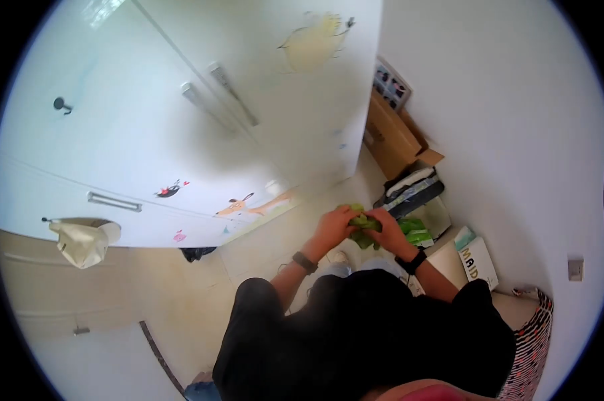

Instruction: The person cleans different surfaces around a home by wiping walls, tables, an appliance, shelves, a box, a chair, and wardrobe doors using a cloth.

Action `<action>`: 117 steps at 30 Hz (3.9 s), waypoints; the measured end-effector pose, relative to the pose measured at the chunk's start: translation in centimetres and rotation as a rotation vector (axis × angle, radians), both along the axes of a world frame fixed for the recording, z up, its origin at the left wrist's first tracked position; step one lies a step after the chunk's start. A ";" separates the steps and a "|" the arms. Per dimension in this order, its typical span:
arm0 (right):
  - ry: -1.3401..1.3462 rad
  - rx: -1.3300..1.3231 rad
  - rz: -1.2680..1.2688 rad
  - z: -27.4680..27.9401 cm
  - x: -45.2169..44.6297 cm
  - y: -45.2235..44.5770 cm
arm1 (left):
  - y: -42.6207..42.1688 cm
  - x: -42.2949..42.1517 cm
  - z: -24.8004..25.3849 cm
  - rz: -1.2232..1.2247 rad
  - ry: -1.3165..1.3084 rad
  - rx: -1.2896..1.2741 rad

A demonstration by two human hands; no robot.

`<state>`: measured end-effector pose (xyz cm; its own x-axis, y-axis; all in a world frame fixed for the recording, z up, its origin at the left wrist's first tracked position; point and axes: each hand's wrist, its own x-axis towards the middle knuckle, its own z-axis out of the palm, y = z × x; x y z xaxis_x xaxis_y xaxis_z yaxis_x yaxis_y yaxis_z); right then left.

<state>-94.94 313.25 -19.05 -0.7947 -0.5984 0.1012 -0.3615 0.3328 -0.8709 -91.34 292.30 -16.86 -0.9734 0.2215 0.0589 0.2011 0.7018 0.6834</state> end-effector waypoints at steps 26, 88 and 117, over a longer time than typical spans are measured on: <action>1.042 -0.544 -0.056 18.3 -28.2 -19.8 | -11.3 -21.4 19.3 0.474 0.969 -0.168; 0.505 -0.452 0.263 14.9 -19.7 -27.4 | -16.3 -11.5 12.7 0.834 0.874 -0.061; 0.660 -0.422 0.072 7.5 -0.4 -47.3 | -37.8 6.3 8.2 0.679 0.604 0.043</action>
<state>-95.30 266.00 -11.55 -0.4513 -0.4525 0.7691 -0.8565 -0.0222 -0.5157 -85.03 254.52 -8.70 -0.6946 -0.4025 0.5962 0.0863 0.7762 0.6245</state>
